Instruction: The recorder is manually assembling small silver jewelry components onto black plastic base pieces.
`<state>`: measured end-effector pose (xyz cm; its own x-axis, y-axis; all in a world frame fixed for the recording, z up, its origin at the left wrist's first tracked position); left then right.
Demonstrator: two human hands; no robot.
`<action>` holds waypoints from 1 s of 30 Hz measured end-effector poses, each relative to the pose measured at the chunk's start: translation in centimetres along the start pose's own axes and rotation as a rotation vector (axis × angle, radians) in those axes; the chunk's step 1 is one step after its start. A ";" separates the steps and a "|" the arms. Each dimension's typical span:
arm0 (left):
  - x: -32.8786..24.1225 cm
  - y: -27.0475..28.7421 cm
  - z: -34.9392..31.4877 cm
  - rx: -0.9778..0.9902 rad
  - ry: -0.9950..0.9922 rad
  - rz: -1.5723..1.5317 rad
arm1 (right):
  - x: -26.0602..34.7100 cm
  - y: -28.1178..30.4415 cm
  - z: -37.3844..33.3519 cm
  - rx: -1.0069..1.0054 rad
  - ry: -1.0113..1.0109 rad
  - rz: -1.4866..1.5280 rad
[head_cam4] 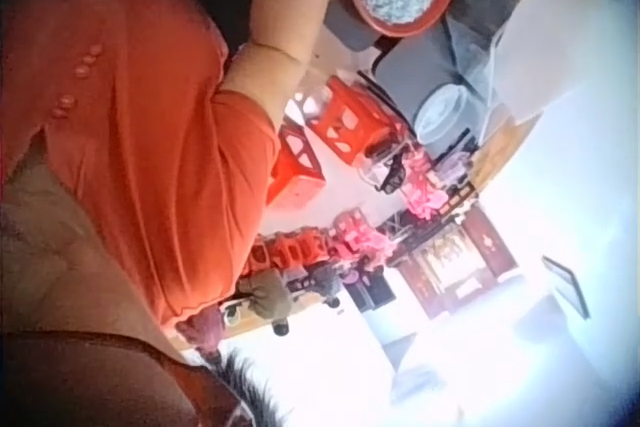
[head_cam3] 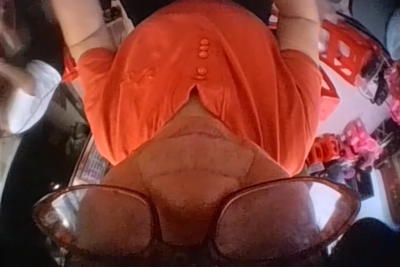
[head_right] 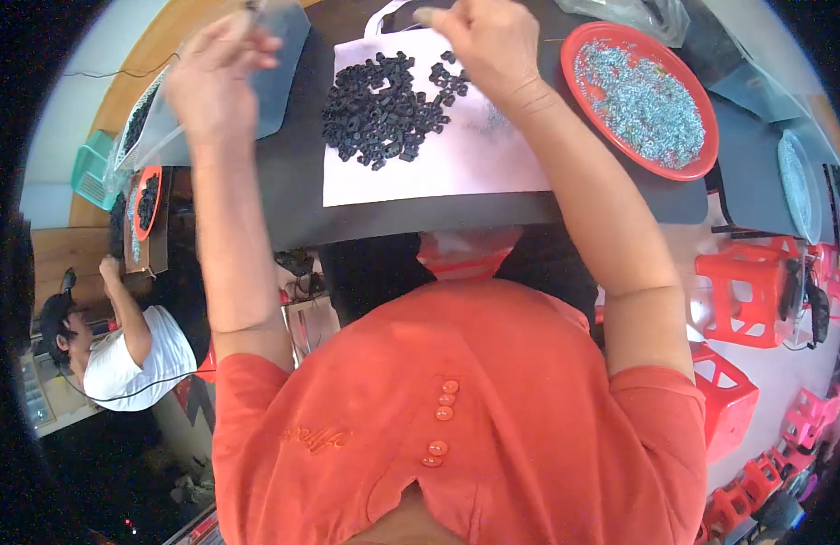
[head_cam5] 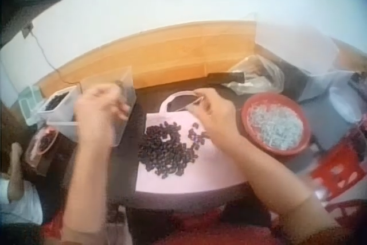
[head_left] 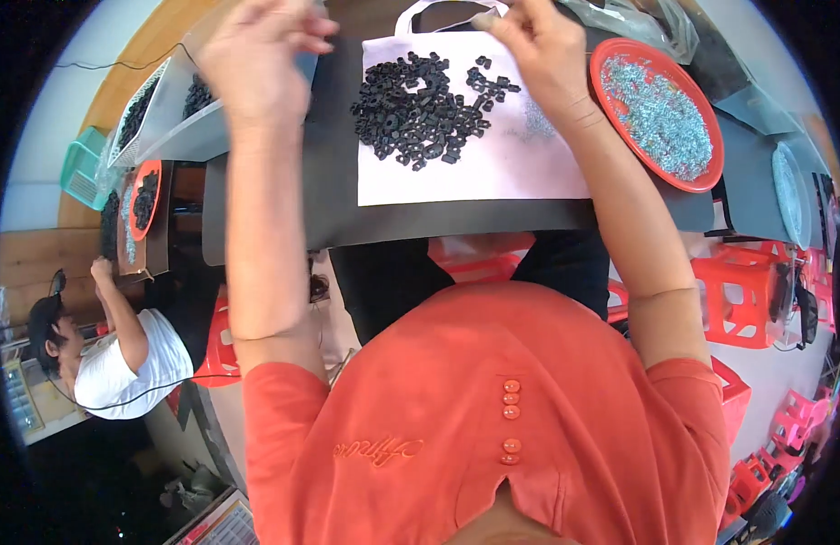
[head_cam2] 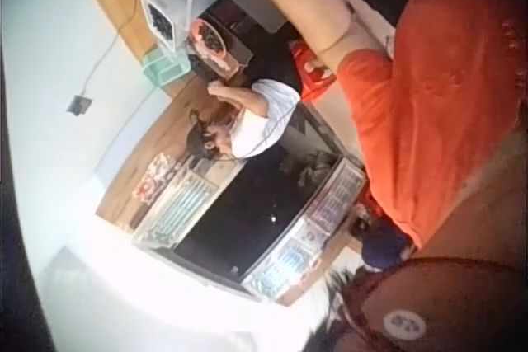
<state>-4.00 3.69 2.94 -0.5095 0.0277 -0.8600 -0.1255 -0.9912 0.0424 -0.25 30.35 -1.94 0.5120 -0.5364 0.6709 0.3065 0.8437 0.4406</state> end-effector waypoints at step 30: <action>5.6 -20.3 -9.7 0.858 -0.475 1.009 | -0.5 4.5 1.0 -0.169 0.059 0.187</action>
<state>3.96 22.68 -7.71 -0.9039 -0.4268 -0.0293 0.0764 -0.2283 0.9706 0.04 34.37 0.30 0.6165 -0.3730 0.6934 0.3293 0.9221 0.2033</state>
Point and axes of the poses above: each hand's wrist, its own z-axis towards the middle knuckle, its own y-axis out of the back of the hand, x = y × z, the point moved 10 cm from there along z, towards the middle knuckle, and after that the axes turned 13 degrees about x, right-handed, at the moved point
